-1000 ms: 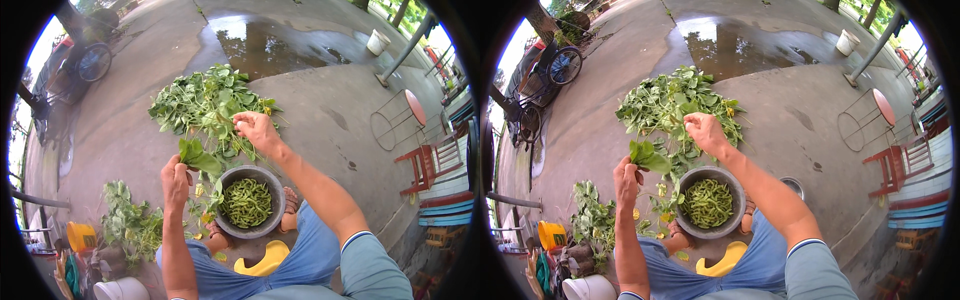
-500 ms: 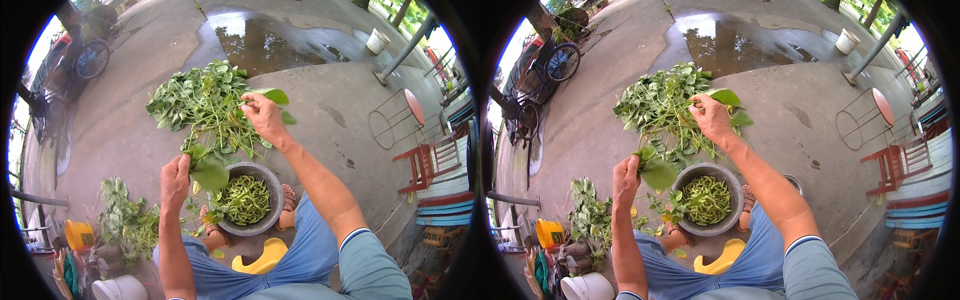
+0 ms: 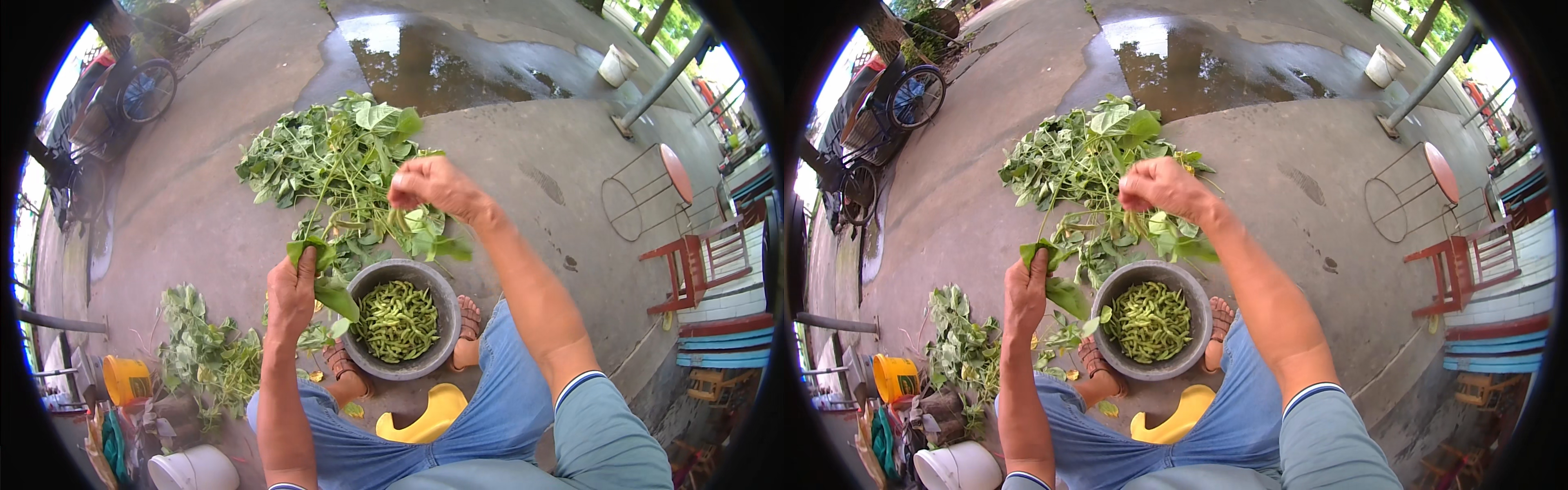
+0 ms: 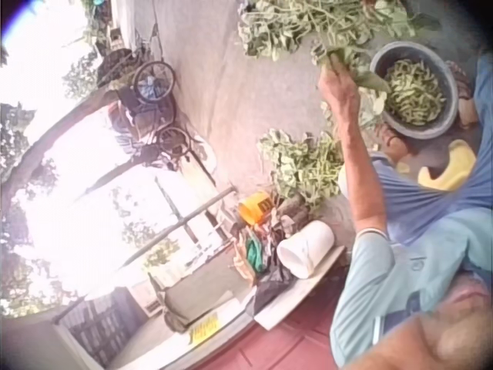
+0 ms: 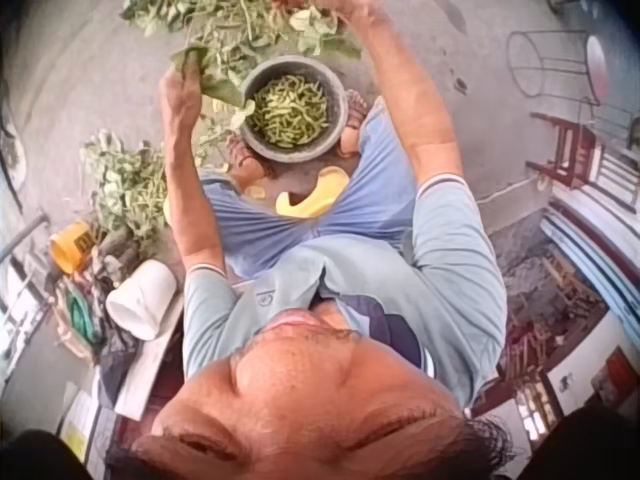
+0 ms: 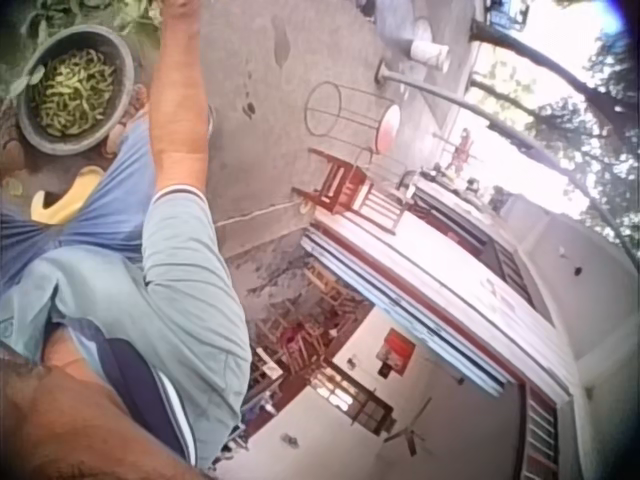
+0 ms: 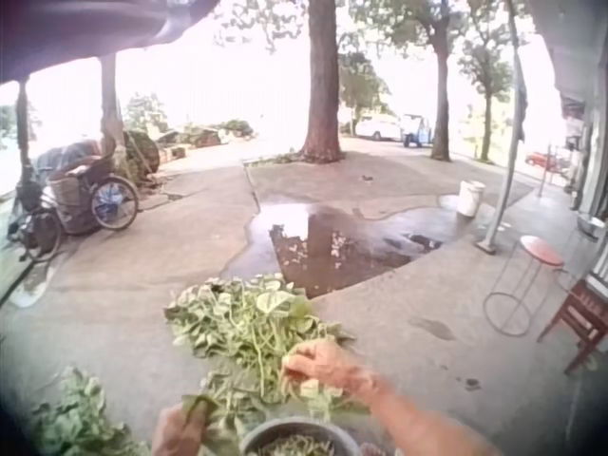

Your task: The person sits on a small stool and picks green beans from vines by hand, placing them into a metal bowl. The person discards the stems and leaves onto the ground.

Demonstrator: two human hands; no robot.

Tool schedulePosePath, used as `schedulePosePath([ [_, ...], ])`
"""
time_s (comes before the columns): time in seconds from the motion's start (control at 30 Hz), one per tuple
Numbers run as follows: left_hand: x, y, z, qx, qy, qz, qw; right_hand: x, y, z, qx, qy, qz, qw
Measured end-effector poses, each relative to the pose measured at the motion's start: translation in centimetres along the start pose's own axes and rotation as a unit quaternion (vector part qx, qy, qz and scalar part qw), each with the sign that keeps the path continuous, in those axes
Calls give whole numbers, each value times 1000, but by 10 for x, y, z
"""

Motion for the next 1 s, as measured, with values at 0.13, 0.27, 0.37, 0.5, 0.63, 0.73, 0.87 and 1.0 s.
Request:
schedulePosePath([
  [0.13, 4, 2, 0, 1, 33, -4, 999, 5, 0, 13, -85, 319, 68, 941],
  [0.27, 8, -2, 4, 39, 63, 5, 997, 19, 3, 9, 177, 338, 247, 891],
  [0.37, 12, -2, 0, 56, 88, 26, 994, 5, 11, -19, 204, 321, 273, 884],
  [0.5, 19, 2, 7, 71, 110, 18, 991, 9, 12, 1, -80, 204, 48, 974],
  [0.63, 20, 3, 12, 79, 123, -25, 989, 6, 9, 19, -89, 99, -90, 987],
  [0.73, 17, 4, 8, 87, 164, -68, 980, -21, 15, 3, -12, -87, -162, 983],
  [0.87, 18, 5, 10, 90, 195, -105, 971, -20, 19, 2, -84, -127, -280, 948],
  [1.0, 22, 4, 7, 103, 166, -109, 975, -15, 16, 9, -98, -51, -266, 958],
])
Point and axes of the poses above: each hand's wrist, its own y-axis away from the middle knuckle, its own x-axis out of the back of the hand, z = x × y, the point moved 3 cm from there along -y, towards the middle knuckle, and after that the axes turned 7 degrees about -y, right-handed, at the moved point
